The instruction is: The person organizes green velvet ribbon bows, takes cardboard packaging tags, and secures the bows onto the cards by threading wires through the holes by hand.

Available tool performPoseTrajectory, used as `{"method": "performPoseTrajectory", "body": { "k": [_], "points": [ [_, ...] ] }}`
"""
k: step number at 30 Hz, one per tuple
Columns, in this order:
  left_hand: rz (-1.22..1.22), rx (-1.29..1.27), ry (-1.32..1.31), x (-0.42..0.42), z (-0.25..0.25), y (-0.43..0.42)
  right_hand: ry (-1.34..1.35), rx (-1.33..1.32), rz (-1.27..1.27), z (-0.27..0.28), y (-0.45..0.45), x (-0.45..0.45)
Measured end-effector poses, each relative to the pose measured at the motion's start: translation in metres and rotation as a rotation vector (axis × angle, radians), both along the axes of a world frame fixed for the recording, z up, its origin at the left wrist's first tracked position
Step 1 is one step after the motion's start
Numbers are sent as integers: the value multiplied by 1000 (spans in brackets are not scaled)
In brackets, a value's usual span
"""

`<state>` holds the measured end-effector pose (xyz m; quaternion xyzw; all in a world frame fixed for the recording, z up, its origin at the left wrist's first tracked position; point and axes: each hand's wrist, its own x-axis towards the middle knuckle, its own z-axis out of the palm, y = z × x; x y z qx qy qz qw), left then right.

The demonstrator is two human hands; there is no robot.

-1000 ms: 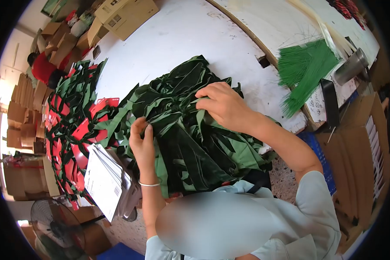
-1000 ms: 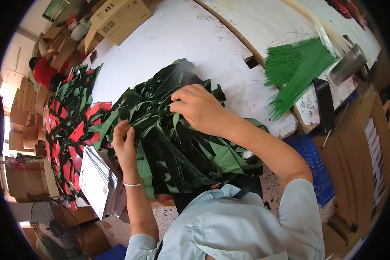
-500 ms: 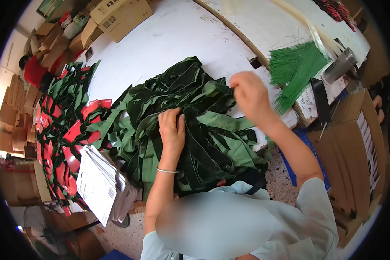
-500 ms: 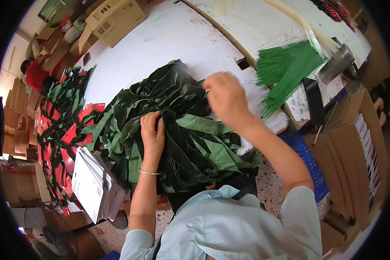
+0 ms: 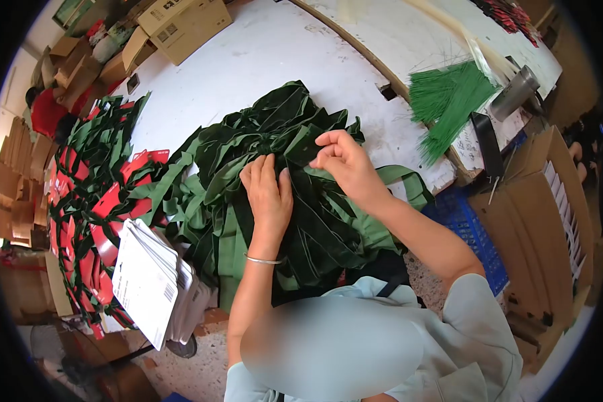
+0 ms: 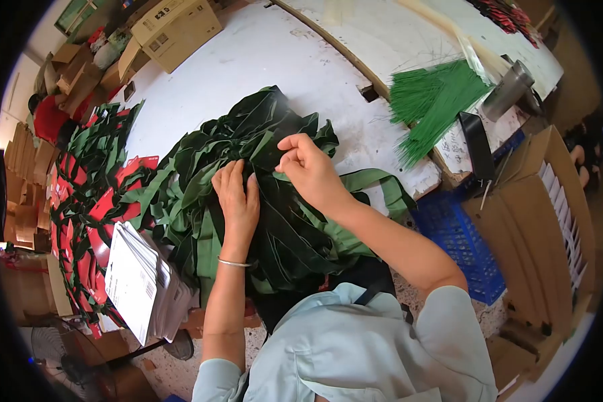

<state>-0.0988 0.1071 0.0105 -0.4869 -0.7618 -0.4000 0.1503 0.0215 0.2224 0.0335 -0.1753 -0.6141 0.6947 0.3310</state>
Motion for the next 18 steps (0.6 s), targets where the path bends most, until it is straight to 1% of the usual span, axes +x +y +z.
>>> {"method": "performPoseTrajectory", "body": {
  "k": [2,3,4,6,7,9,11,15,18],
  "points": [
    [12,-47,28,0,0,1,-294,379,-70,18,-7,9],
    [3,-18,38,-1,-2,2,-245,723,-106,10,-12,6],
    [-12,10,49,-3,-6,2,-249,1121,-78,9,-15,4],
    [-12,18,37,-8,-10,1,-294,1434,-93,-5,-24,3],
    [-8,3,4,-9,-12,0,-270,1433,-116,-5,-25,2],
    [0,-18,33,-12,-16,0,-236,1328,-108,-17,-17,-6],
    [-28,-47,-57,-13,-11,-2,-231,1346,-105,-19,-7,-6],
    [-14,-105,4,-13,-2,3,-177,1383,-118,-16,-3,-7],
    [-1,-220,-53,-17,5,2,-83,1435,-129,-10,-4,-1]
  ]
}}
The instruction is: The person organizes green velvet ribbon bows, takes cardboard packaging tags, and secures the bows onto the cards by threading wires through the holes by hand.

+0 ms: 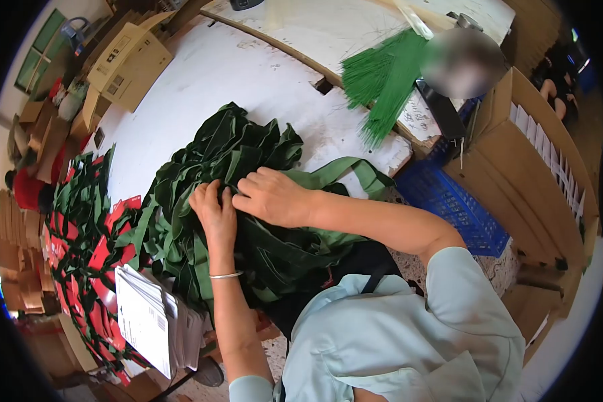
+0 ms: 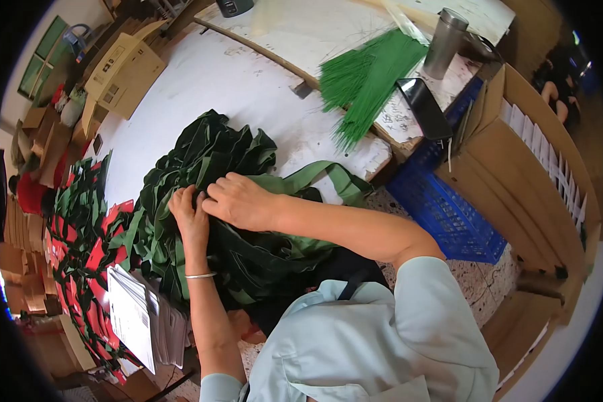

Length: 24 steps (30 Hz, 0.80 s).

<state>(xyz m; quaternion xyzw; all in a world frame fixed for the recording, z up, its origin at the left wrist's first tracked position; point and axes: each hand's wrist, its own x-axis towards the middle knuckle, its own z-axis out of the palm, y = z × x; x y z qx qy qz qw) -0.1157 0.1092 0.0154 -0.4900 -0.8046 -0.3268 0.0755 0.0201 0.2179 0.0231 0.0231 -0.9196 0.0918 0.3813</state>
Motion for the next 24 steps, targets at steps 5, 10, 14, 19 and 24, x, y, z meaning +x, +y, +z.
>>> {"method": "performPoseTrajectory", "body": {
  "k": [5,10,14,19,24],
  "points": [
    [-60,66,73,0,7,-7,143,-715,76,8,2,27],
    [-7,90,248,44,34,-16,-110,-1024,-240,-8,51,92],
    [-72,103,160,48,-8,-7,70,-604,-393,-6,61,141],
    [-34,107,128,48,-10,-6,-113,-35,-535,-18,83,181],
    [-31,127,86,47,-10,-7,-240,227,-439,-17,100,187]
  ]
}}
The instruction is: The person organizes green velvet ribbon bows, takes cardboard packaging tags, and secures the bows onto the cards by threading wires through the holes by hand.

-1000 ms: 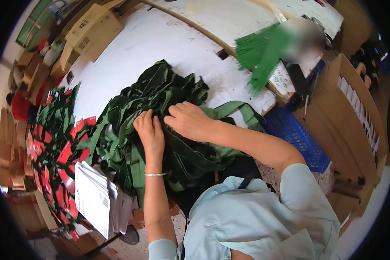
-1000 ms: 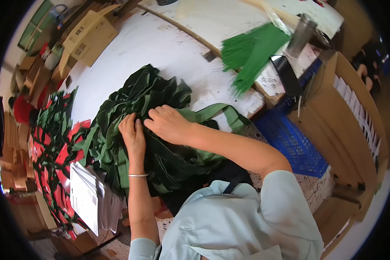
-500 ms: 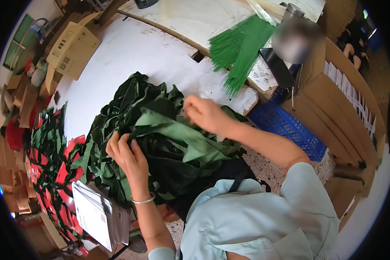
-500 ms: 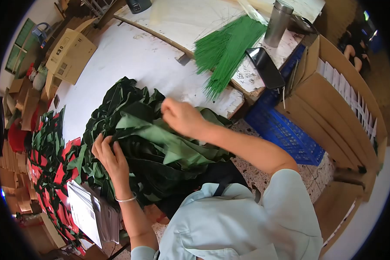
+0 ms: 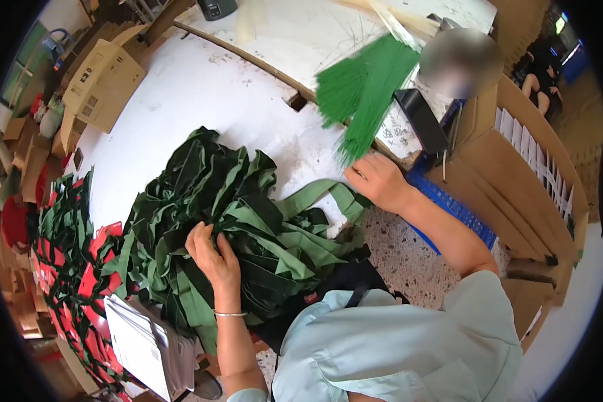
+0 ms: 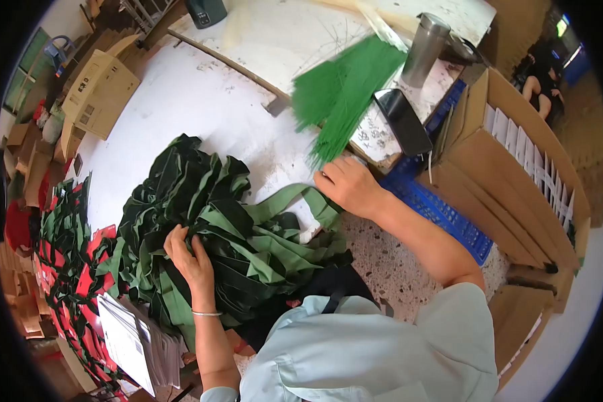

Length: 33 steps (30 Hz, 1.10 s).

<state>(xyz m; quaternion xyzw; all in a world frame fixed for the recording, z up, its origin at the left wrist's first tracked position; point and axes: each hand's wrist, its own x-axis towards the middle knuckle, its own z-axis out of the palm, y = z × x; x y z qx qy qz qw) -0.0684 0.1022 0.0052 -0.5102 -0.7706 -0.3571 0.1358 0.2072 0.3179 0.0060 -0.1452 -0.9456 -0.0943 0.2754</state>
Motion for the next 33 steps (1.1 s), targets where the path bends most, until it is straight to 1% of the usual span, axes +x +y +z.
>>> {"method": "performPoseTrajectory", "body": {
  "k": [2,3,5,9,16,22,25,27,28,30,31,33],
  "points": [
    [-4,10,-7,-1,0,0,-25,86,40,5,3,-1],
    [-4,13,-7,-1,0,-1,-22,101,44,8,2,0],
    [-5,24,-1,-1,0,-1,-128,143,43,12,1,3],
    [-29,64,-8,-2,0,-1,-166,180,80,22,1,0],
    [-45,110,-24,-4,-2,-3,-138,218,106,32,-4,-13],
    [-59,119,-13,-4,-1,-3,-153,207,107,30,-5,-10],
    [-65,131,-4,-4,-1,-3,-136,190,172,30,-8,-10],
    [-68,134,0,-5,-2,-3,-118,208,221,32,-12,-12],
    [-70,133,7,-5,-2,-3,-86,272,231,31,-12,-14],
    [-75,134,2,-5,-2,-3,-130,272,220,25,-17,-11],
    [-74,133,0,-4,1,-3,-153,203,237,21,-20,-8],
    [-68,128,1,-4,-2,-3,-177,148,263,16,-30,-2]
  ]
}}
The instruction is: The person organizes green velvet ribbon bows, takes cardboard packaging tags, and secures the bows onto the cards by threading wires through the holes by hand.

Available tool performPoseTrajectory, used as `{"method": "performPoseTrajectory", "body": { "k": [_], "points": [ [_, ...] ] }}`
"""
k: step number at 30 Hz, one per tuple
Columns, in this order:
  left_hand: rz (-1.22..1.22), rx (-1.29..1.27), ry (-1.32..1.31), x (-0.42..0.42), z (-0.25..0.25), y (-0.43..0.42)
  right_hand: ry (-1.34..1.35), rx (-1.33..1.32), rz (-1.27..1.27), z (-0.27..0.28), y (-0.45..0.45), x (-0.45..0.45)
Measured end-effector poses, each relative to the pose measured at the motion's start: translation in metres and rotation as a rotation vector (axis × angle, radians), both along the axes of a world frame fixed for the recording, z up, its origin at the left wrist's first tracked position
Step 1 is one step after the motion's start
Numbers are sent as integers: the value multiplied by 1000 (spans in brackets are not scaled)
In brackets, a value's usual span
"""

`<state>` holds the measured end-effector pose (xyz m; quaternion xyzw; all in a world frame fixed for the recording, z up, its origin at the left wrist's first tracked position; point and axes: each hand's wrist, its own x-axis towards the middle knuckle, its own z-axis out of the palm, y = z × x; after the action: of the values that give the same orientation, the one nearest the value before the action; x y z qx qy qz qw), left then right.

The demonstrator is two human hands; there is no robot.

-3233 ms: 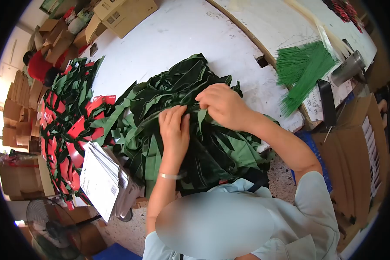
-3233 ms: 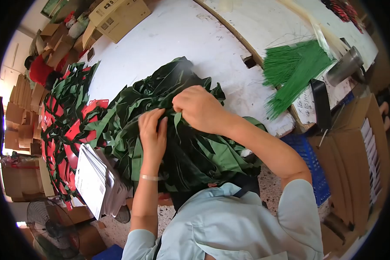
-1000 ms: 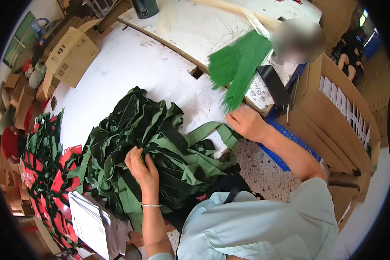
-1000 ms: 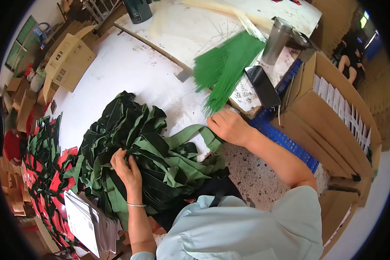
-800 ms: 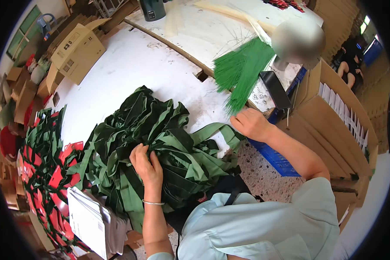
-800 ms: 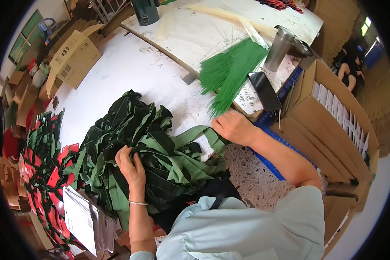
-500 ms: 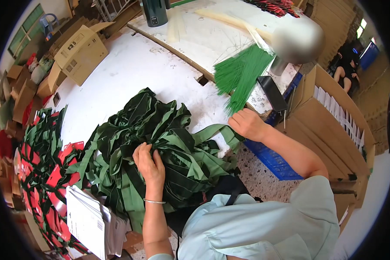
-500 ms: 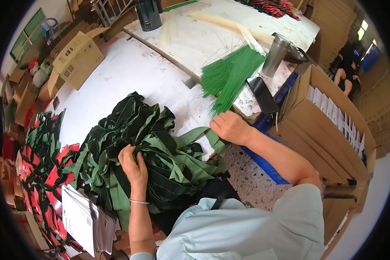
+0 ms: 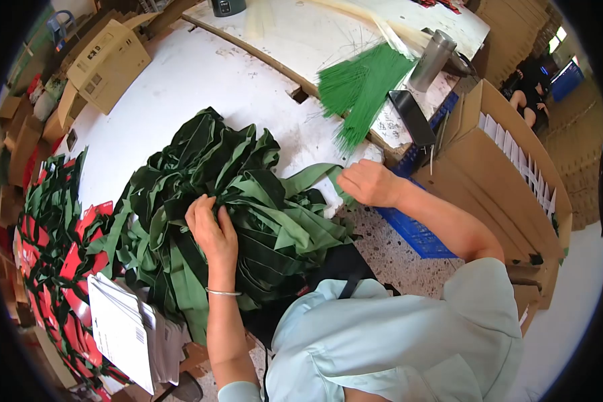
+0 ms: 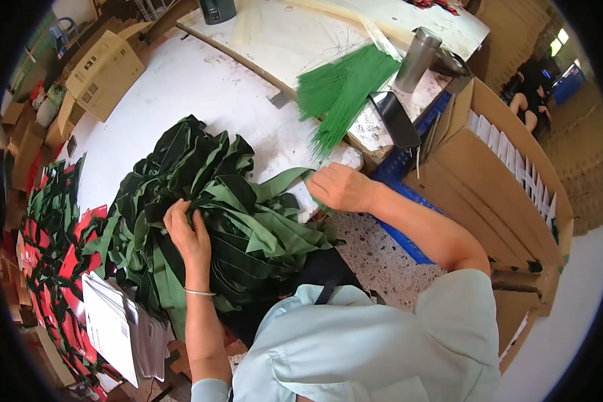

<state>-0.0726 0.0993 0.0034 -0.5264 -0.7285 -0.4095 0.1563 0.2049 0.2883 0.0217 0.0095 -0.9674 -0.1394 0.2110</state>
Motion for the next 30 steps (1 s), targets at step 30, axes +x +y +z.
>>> {"method": "performPoseTrajectory", "body": {
  "k": [30],
  "points": [
    [-20,17,-269,-15,-1,-9,0,-107,-44,11,3,-38]
  ]
}}
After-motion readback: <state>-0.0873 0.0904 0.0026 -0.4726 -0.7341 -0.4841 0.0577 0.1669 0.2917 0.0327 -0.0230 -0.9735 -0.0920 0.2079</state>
